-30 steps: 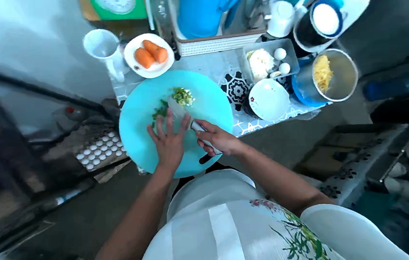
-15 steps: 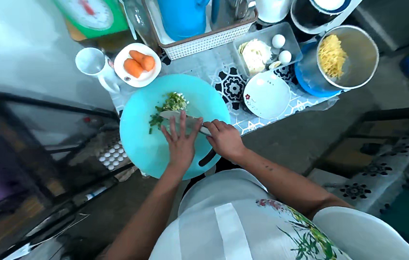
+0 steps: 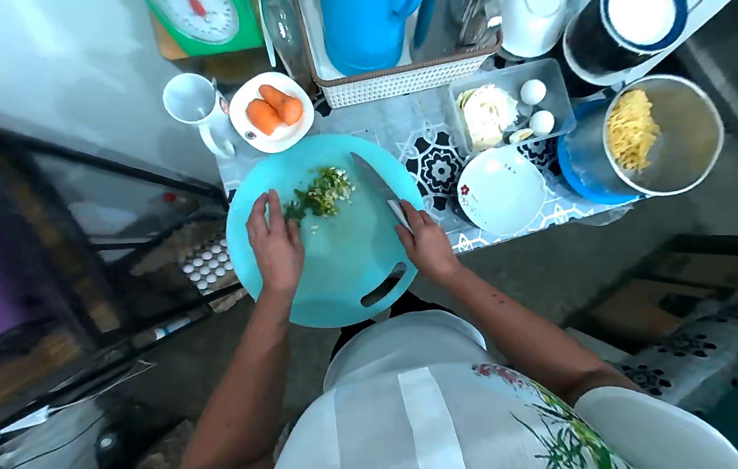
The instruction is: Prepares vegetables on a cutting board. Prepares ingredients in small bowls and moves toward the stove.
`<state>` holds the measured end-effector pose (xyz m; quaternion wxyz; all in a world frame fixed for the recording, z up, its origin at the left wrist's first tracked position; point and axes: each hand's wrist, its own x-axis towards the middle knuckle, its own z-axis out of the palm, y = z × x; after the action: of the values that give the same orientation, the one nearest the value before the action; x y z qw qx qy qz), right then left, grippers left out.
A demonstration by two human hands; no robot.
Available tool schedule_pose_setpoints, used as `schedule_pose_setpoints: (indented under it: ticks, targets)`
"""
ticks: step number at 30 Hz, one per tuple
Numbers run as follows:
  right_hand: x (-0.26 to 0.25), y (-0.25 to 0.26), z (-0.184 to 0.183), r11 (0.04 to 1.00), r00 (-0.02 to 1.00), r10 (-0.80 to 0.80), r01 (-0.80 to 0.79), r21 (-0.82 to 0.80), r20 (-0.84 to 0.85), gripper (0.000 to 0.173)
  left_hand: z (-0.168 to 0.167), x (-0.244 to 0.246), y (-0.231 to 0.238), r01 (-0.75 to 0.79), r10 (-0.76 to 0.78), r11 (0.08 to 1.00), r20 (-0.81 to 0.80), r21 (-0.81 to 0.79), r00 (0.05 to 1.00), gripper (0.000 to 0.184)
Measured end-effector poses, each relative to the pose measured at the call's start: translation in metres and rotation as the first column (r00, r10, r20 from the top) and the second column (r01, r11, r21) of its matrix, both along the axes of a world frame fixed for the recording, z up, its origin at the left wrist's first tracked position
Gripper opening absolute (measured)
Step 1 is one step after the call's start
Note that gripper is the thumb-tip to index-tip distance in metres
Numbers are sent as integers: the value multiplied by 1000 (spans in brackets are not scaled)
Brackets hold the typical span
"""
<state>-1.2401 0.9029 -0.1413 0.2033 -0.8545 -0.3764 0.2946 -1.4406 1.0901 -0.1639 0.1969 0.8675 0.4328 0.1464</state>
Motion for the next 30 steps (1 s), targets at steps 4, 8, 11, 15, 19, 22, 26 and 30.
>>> schedule_pose_setpoints:
  ticks: [4,8,11,15,19,22,26,30]
  targets:
    - [-9,26,-4,997,994,78,-77,12,-73,53,-14,-5,2,-118,142,971,102,-209,985,53]
    - [-19,38,1,979,968,196,-203,-31,-156,54,-24,-10,1,-101,133,978,169,-184,977,44]
    - [-17,34,-1,986,985,166,-166,22,-37,51,-12,-5,16,-124,164,977,246,-171,955,36]
    - [-6,20,-17,992,980,74,-91,88,183,50,23,31,62,-131,379,781,296,-611,877,50]
    - [-8,14,-25,981,958,102,-142,134,267,46,25,72,100,14,593,498,352,-867,724,59]
    - [-11,14,-23,985,956,102,-135,104,276,45,20,85,110,70,648,460,389,-885,655,45]
    - [-9,12,-29,981,948,99,-143,128,304,44,21,81,105,82,694,464,419,-882,585,46]
    - [-9,11,-32,982,947,91,-137,131,308,41,35,66,81,89,642,522,459,-848,614,46]
